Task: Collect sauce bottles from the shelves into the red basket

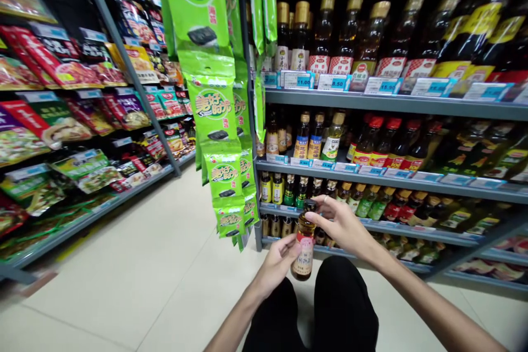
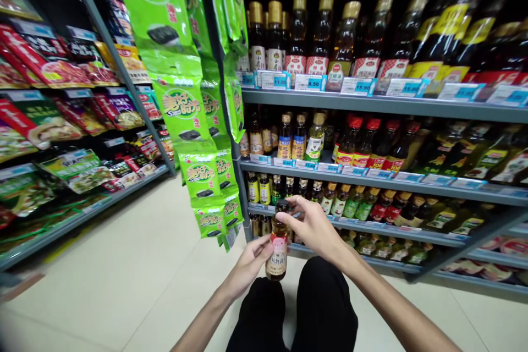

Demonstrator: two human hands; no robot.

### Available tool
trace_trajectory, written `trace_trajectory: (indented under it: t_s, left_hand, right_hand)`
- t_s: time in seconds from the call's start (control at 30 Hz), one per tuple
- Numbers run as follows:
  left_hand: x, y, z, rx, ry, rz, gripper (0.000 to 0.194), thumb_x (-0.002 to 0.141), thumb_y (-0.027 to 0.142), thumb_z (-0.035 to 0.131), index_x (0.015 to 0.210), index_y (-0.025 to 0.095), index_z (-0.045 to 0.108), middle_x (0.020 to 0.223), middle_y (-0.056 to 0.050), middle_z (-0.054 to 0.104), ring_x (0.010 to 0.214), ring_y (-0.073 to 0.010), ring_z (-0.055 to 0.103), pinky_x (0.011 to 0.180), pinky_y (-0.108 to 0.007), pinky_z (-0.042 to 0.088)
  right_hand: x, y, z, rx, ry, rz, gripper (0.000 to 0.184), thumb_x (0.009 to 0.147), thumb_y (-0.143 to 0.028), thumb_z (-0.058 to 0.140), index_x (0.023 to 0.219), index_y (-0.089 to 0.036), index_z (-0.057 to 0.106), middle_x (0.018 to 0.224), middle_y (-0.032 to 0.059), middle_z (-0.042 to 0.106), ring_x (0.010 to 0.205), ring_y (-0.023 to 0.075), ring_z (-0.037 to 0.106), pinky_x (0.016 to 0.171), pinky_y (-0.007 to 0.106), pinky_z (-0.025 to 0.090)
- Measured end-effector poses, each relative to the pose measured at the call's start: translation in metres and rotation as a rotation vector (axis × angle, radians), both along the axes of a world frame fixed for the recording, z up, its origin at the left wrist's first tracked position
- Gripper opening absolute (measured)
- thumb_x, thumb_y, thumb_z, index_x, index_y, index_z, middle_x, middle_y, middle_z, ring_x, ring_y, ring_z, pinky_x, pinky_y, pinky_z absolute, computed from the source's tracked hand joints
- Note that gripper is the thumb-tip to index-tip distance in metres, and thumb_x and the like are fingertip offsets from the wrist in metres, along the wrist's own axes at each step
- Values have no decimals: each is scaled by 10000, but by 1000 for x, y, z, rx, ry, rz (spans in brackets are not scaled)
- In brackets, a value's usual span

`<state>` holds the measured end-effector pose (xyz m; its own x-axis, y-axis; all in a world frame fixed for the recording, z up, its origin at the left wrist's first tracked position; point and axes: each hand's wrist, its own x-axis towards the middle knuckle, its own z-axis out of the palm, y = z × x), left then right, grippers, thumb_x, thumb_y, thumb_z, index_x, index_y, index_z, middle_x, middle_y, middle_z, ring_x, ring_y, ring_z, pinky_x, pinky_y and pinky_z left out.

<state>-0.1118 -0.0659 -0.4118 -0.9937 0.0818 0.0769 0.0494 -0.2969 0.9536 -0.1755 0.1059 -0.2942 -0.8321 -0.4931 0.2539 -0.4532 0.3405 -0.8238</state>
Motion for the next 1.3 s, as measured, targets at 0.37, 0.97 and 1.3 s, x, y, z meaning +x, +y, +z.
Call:
trace_trajectory:
  t_s: [0.37,0.97,1.3]
  left_hand:
    - [-12,-17,11,-175,134,58,559,915,469,669,1382,172,591,1443,-127,595,1348,-295,544,1157,-414,420]
    - [-26,-13,20,-217,161,123,528,933,521,618,1316,161,663,1304,-124,695,1172,-289,665,1056,-404,498]
    - [-24,-3,23,-182,147,95,514,881,492,702,1256,140,680,1291,-133,701,1199,-290,655,1061,-382,499]
  right_hand:
    - [-5,-6,8,-22,101,2,412,908,-476,672,1190,-182,608,880,38,723,803,202,715,723,310,568]
    - [-33,3,24,-87,87,-61,446,888,-462,700,1166,-122,627,962,88,745,835,205,718,714,310,571]
    - [-34,9,22,-75,54,-68,458,876,-469,705,1157,-116,622,900,74,731,778,190,691,630,283,540]
